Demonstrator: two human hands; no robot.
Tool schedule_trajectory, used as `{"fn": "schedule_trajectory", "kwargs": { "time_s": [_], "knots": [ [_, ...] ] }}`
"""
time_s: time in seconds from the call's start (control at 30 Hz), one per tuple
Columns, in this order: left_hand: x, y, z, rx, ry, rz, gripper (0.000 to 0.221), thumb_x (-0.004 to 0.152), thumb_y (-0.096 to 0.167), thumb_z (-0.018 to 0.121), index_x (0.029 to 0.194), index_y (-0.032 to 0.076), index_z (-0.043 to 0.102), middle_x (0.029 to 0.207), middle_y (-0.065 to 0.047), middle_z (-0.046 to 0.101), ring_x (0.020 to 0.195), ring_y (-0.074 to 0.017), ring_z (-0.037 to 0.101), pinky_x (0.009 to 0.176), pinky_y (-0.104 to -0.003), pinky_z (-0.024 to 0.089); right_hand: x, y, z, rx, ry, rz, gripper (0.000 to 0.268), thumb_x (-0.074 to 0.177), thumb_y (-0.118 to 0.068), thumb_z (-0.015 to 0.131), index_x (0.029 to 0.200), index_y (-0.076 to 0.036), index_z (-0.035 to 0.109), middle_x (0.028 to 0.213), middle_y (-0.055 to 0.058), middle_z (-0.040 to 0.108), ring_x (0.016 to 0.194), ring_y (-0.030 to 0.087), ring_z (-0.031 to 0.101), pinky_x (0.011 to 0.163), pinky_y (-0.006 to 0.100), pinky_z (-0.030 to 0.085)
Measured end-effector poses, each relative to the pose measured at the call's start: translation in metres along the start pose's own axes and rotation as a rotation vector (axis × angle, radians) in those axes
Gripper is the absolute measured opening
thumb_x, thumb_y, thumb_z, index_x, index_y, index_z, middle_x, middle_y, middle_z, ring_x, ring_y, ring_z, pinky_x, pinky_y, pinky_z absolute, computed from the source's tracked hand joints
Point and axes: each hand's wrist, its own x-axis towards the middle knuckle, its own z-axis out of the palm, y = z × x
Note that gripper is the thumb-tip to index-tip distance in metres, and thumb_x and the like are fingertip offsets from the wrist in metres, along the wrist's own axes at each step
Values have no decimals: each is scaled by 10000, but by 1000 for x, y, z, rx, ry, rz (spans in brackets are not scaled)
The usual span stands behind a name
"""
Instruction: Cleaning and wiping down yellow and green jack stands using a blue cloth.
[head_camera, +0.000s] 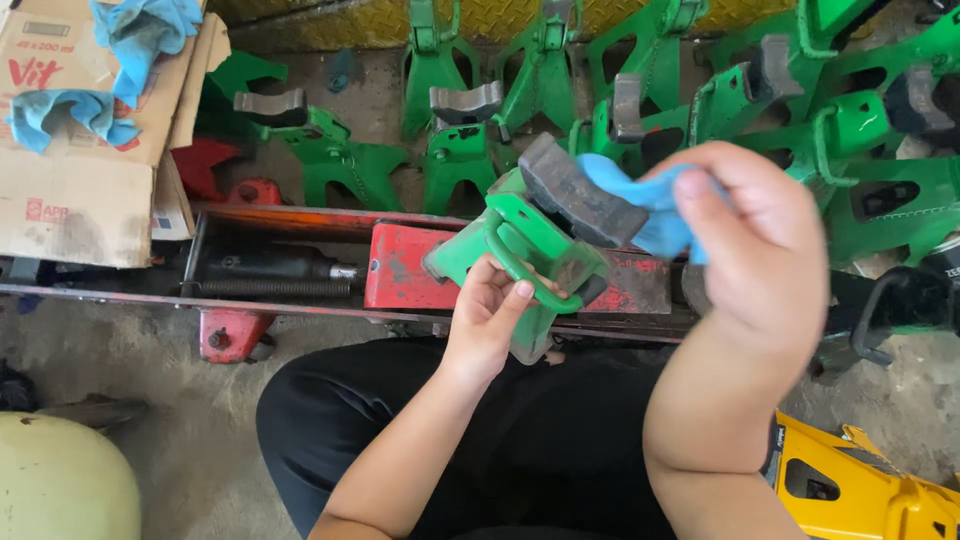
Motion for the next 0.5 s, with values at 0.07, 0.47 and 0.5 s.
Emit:
{"fn": "schedule_trajectory", "kwargs": {
  "time_s": [0.07, 0.47, 0.5],
  "knots": [
    [0, -3, -2, -4, -7, 8, 192, 1065, 57, 569, 1239, 12, 499, 1145, -157, 675, 1091, -255, 685, 1024, -438, 545, -11, 6, -6, 68, 171, -128, 167, 1147, -111, 589, 1182, 43, 642, 1025, 64, 679, 847, 102, 614, 776, 235, 482],
    [-4, -27, -10, -223, 40, -23, 515, 1050, 164, 581, 1512, 34, 392, 1453, -159, 551, 1309, -284, 575, 1098, -453, 480, -16, 26, 124, -847, -183, -426, 306, 940, -76, 600, 1235, 0, 563, 1481, 260, 582, 1371, 408, 550, 1180, 497, 409],
    [-6, -23, -8, -223, 39, -21, 515, 1050, 164, 581, 1512, 34, 392, 1453, -159, 551, 1309, -284, 575, 1098, -453, 480, -18, 30, 129, -847, -183, -428, 306, 940, -76, 600, 1235, 0, 563, 1481, 260, 582, 1371, 408, 550, 1180, 497, 409]
  ]
}}
